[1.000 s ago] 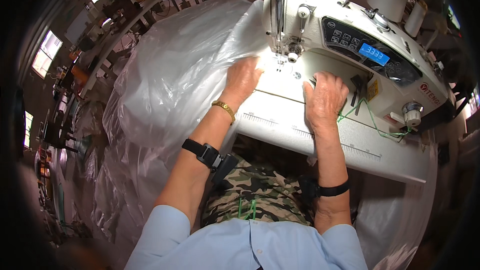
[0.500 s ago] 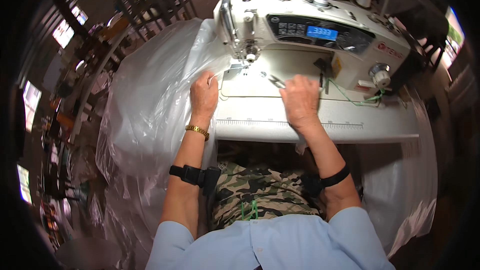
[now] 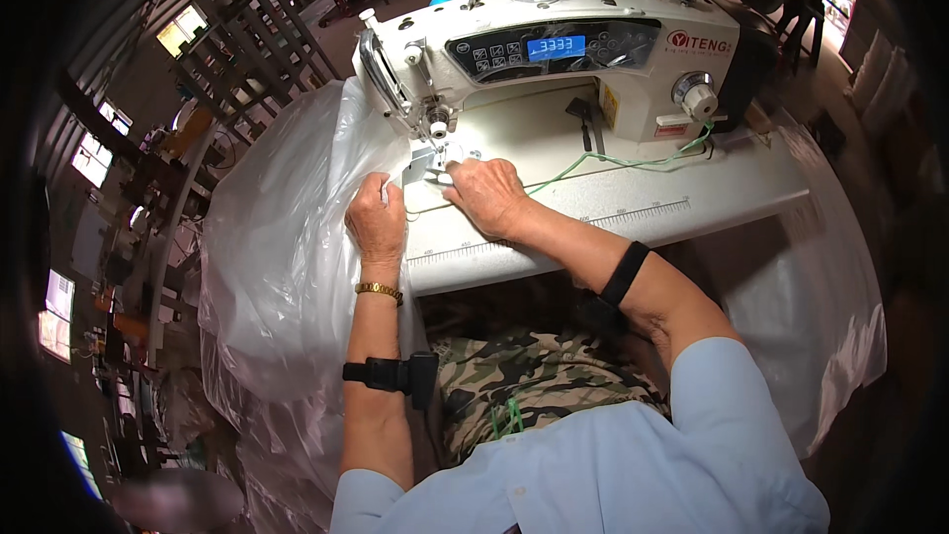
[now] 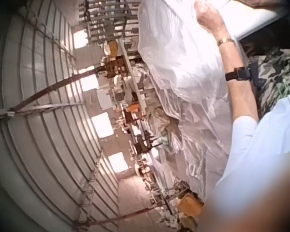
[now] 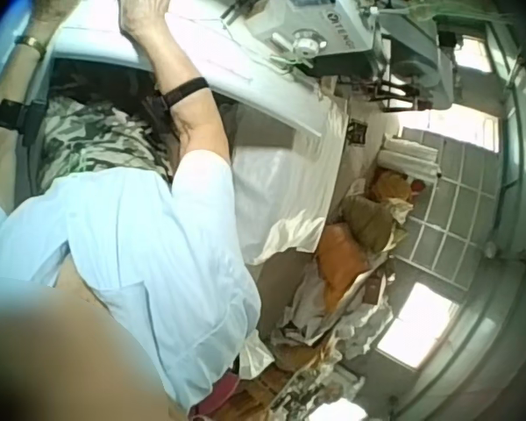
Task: The recorder is using a heavy-duty industrial sewing machine to stitch together large white woven plastic/synthetic bags.
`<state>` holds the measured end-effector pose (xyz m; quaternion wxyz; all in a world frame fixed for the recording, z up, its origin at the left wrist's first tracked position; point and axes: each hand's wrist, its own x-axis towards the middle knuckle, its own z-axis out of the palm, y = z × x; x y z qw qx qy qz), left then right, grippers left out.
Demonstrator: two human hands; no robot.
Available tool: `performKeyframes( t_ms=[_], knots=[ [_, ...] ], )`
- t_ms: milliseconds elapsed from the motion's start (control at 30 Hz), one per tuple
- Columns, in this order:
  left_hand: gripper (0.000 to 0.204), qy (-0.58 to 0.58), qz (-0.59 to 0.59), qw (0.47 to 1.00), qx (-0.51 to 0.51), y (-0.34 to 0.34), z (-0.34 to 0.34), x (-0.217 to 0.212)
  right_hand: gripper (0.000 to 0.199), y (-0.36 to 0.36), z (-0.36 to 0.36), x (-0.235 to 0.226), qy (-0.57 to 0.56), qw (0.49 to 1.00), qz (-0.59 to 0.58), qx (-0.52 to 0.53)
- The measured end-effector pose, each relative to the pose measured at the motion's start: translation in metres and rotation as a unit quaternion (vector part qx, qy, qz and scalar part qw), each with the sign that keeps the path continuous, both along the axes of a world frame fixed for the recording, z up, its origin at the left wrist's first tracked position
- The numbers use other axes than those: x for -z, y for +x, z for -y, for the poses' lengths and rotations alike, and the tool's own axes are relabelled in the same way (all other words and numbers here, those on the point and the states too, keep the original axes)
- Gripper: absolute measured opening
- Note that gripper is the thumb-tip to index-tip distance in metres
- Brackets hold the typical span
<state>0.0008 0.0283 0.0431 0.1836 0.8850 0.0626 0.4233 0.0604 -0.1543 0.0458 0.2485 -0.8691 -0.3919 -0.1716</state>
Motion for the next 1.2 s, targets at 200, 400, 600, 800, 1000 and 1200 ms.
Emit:
performKeyframes(
  t_ms=[200,400,600,800,1000,1200],
  knots=[
    [0.011,-0.003,0.007,1.0,-0.002,0.001,0.0,0.002,0.031,0.008,-0.019,0.005,-0.008,0.998,0.041,0.038],
    [0.011,-0.014,-0.004,1.0,-0.001,0.002,-0.002,0.002,0.022,0.011,-0.03,0.003,0.005,0.997,0.065,0.045],
    [0.011,-0.027,-0.036,0.999,-0.005,0.004,-0.006,0.008,0.019,-0.001,0.016,0.012,0.041,0.998,0.051,-0.013],
    [0.008,-0.009,-0.105,0.994,0.018,0.017,-0.013,0.025,0.033,0.029,0.085,0.008,-0.001,0.994,0.03,0.107],
    [0.018,-0.068,-0.133,0.988,0.022,0.002,-0.008,0.02,0.045,0.002,0.037,-0.001,-0.02,0.972,0.233,0.012],
    [0.021,-0.1,-0.041,0.988,0.114,-0.106,-0.002,0.01,0.035,-0.047,-0.054,0.01,0.054,0.978,-0.073,-0.189]
  ],
)
